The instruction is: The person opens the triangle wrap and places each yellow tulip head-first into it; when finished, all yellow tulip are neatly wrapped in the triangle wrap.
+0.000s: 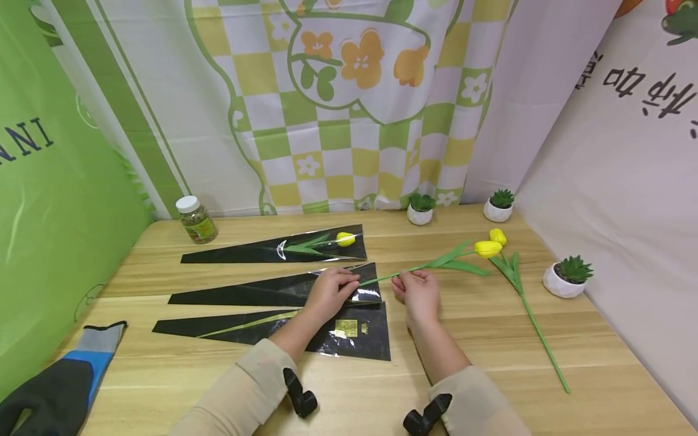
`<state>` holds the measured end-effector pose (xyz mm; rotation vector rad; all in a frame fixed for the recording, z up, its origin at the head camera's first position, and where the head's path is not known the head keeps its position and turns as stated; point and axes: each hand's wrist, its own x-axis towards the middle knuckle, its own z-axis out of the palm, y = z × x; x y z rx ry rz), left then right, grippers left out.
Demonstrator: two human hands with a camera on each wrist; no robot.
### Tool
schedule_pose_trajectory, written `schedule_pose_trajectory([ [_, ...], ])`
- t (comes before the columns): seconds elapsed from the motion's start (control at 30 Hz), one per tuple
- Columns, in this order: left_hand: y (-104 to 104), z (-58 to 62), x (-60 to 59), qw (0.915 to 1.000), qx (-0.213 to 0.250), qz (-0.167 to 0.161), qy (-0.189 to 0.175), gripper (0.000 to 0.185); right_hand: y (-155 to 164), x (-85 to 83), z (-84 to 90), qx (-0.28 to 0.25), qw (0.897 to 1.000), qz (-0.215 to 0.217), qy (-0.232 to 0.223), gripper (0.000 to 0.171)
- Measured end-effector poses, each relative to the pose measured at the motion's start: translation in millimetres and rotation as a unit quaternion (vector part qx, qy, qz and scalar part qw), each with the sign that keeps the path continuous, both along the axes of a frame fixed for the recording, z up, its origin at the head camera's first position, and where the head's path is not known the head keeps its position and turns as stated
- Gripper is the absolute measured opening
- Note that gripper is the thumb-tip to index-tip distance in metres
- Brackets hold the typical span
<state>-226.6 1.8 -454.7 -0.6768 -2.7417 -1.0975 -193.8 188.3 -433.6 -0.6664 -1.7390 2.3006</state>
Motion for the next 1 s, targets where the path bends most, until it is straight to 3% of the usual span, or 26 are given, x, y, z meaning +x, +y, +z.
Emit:
schedule_pose_trajectory([
  [0.5, 0, -1.0, -0.1, 0.9999, 0.000, 0.004, 0.010, 0.025, -21, -2.8, -0.4, -0.003, 0.999, 0.036, -0.006, 0.021],
  [0.83, 0, -1.4, -0.5, 0.9999, 0.004, 0.004, 0.011, 0.023, -29, -3.8, -1.1, 0.034, 0.998, 0.037, -0.026, 0.024],
  [1.0, 0, -2.8, -0.9, 0.9998, 0.008, 0.002, 0.016, 0.021, -27, -3.8, -1.2, 0.028, 0.998, 0.047, -0.028, 0.019],
])
